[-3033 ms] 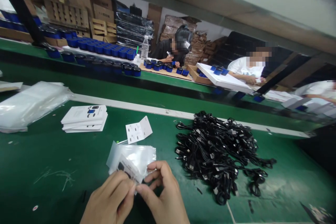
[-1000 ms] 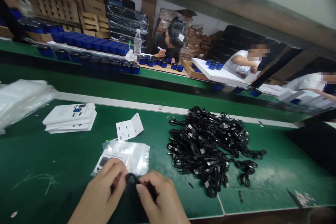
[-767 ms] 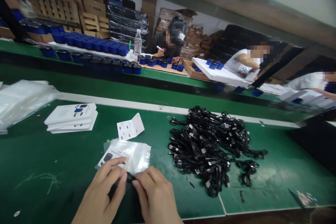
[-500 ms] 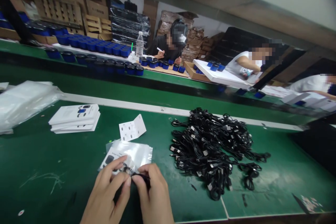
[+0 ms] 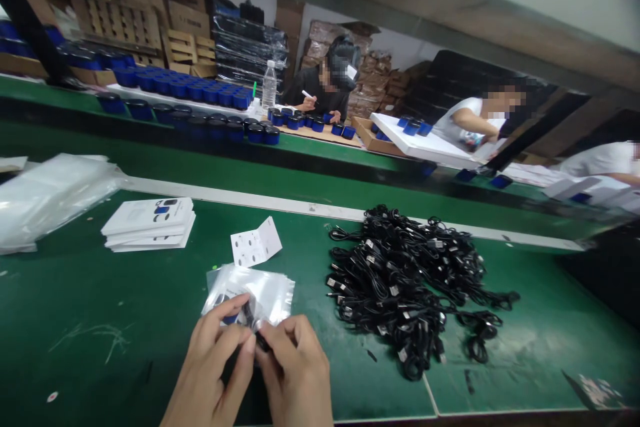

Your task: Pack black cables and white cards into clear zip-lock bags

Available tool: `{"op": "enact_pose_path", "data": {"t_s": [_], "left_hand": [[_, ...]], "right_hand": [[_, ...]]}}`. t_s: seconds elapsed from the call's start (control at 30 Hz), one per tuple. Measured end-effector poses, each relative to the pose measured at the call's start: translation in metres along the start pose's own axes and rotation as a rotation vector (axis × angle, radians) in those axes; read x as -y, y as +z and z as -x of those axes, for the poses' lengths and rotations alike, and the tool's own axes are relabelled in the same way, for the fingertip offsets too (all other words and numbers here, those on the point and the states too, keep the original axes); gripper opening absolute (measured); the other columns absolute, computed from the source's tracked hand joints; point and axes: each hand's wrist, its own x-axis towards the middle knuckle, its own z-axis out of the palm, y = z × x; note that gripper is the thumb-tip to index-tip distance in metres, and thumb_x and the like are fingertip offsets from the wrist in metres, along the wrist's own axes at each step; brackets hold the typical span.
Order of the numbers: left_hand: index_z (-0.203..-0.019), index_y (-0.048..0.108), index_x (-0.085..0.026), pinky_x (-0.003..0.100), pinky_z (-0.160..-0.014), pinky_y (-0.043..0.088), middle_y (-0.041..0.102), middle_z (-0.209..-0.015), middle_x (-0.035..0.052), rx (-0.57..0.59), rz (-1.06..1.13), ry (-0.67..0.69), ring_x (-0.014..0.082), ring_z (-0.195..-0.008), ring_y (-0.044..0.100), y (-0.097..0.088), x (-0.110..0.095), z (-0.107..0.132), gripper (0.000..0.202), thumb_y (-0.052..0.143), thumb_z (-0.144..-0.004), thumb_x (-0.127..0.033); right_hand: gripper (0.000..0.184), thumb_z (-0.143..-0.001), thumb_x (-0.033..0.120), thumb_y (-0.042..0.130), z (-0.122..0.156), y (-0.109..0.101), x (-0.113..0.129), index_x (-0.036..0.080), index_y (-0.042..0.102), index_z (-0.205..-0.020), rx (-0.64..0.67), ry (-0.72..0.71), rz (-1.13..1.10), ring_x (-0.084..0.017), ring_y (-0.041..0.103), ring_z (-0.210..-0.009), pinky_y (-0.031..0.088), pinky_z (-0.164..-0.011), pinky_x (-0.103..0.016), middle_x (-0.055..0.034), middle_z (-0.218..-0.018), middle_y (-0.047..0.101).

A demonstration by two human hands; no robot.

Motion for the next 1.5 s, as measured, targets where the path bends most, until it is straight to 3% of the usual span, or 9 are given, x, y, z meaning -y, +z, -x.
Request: {"op": "enact_pose_path", "data": {"t_s": [0.17, 0.3, 0.4, 0.57, 0.73, 0.87, 0.97, 1.17, 1.5], "left_hand": [[-0.082, 0.052, -0.027, 0.036, -0.087, 0.035, 0.039, -0.127, 0.0013, -0.042, 0.0, 0.029, 0.02, -0.11, 0.045, -0.004, -0.006, -0.001, 0.017, 0.039, -0.091, -0.025], [-0.079, 0.053, -0.025, 0.035, -0.084, 0.036, 0.039, -0.128, 0.0032, -0.051, -0.004, 0.136, 0.0172, -0.093, 0.049, -0.001, -0.014, 0.004, 0.017, 0.04, -0.09, -0.021], [-0.077, 0.054, -0.024, 0.033, -0.083, 0.04, 0.041, -0.128, 0.0051, -0.088, -0.057, 0.219, 0.0173, -0.092, 0.05, 0.001, -0.014, 0.007, 0.017, 0.042, -0.088, -0.018], [-0.079, 0.058, -0.027, 0.037, -0.091, 0.041, 0.059, -0.123, 0.0032, 0.049, -0.199, 0.338, 0.0243, -0.113, 0.051, -0.018, -0.004, -0.006, 0.004, 0.058, -0.079, -0.023], [-0.106, 0.061, -0.033, 0.028, -0.078, 0.047, 0.07, -0.093, -0.0036, 0.301, -0.009, -0.176, 0.0224, -0.091, 0.063, -0.048, -0.018, -0.025, 0.056, 0.073, -0.056, -0.012], [-0.071, 0.066, -0.024, 0.021, -0.061, 0.042, 0.062, -0.066, -0.0059, 0.449, 0.138, -0.368, 0.0168, -0.069, 0.059, -0.051, -0.028, -0.033, 0.009, 0.066, -0.064, -0.017], [-0.067, 0.06, -0.02, 0.021, -0.059, 0.041, 0.056, -0.061, -0.0046, 0.371, 0.284, -0.379, 0.0149, -0.063, 0.054, -0.043, -0.022, -0.032, 0.016, 0.06, -0.075, -0.033], [-0.074, 0.063, -0.021, 0.02, -0.061, 0.042, 0.057, -0.065, -0.0041, 0.239, 0.534, -0.437, 0.014, -0.065, 0.054, -0.032, -0.014, -0.026, 0.027, 0.056, -0.079, -0.047], [-0.064, 0.057, -0.021, 0.018, -0.053, 0.036, 0.045, -0.062, -0.0053, 0.147, 0.475, -0.385, 0.0111, -0.057, 0.044, -0.034, -0.014, -0.023, 0.033, 0.053, -0.082, -0.049]], "right_hand": [[0.03, -0.083, 0.011, 0.051, -0.008, -0.019, 0.005, 0.023, 0.068, -0.104, 0.274, 0.096, -0.285, -0.017, 0.067, -0.08, 0.051, -0.072, -0.022, -0.0048, -0.09, 0.069], [0.014, -0.079, 0.012, 0.054, -0.008, -0.015, 0.006, 0.021, 0.065, -0.076, 0.091, 0.115, -0.109, -0.014, 0.06, -0.065, 0.046, -0.061, -0.02, -0.001, -0.075, 0.063], [0.014, -0.072, 0.012, 0.059, -0.006, -0.003, 0.001, 0.02, 0.056, -0.082, -0.023, 0.265, -0.145, -0.013, 0.057, -0.061, 0.046, -0.058, -0.019, 0.0006, -0.075, 0.059], [0.012, -0.076, 0.014, 0.052, -0.014, -0.004, -0.01, 0.018, 0.056, -0.066, 0.388, 0.151, -0.273, -0.011, 0.054, -0.051, 0.04, -0.05, -0.017, 0.0035, -0.056, 0.056], [0.011, -0.075, 0.019, 0.06, -0.027, -0.023, -0.013, 0.018, 0.064, -0.066, 0.531, 0.055, -0.284, -0.012, 0.053, -0.053, 0.042, -0.052, -0.019, 0.0006, -0.06, 0.06], [0.024, -0.079, 0.04, 0.064, -0.024, -0.023, -0.011, 0.017, 0.067, -0.073, 0.36, 0.307, -0.544, -0.012, 0.051, -0.049, 0.041, -0.049, -0.021, -0.0009, -0.057, 0.06], [0.041, -0.072, 0.056, 0.068, -0.018, -0.02, -0.007, 0.017, 0.068, -0.085, 0.192, 0.392, -0.724, -0.014, 0.055, -0.054, 0.043, -0.052, -0.023, -0.0032, -0.065, 0.063], [0.019, -0.078, 0.028, 0.063, -0.018, -0.019, 0.002, 0.017, 0.064, -0.062, 0.054, 0.24, -0.495, -0.012, 0.051, -0.057, 0.04, -0.054, -0.02, 0.0, -0.062, 0.057], [0.023, -0.079, 0.02, 0.057, -0.024, -0.03, 0.008, 0.018, 0.055, -0.056, 0.025, 0.071, -0.396, -0.012, 0.048, -0.055, 0.037, -0.054, -0.022, 0.0013, -0.058, 0.052]]}}
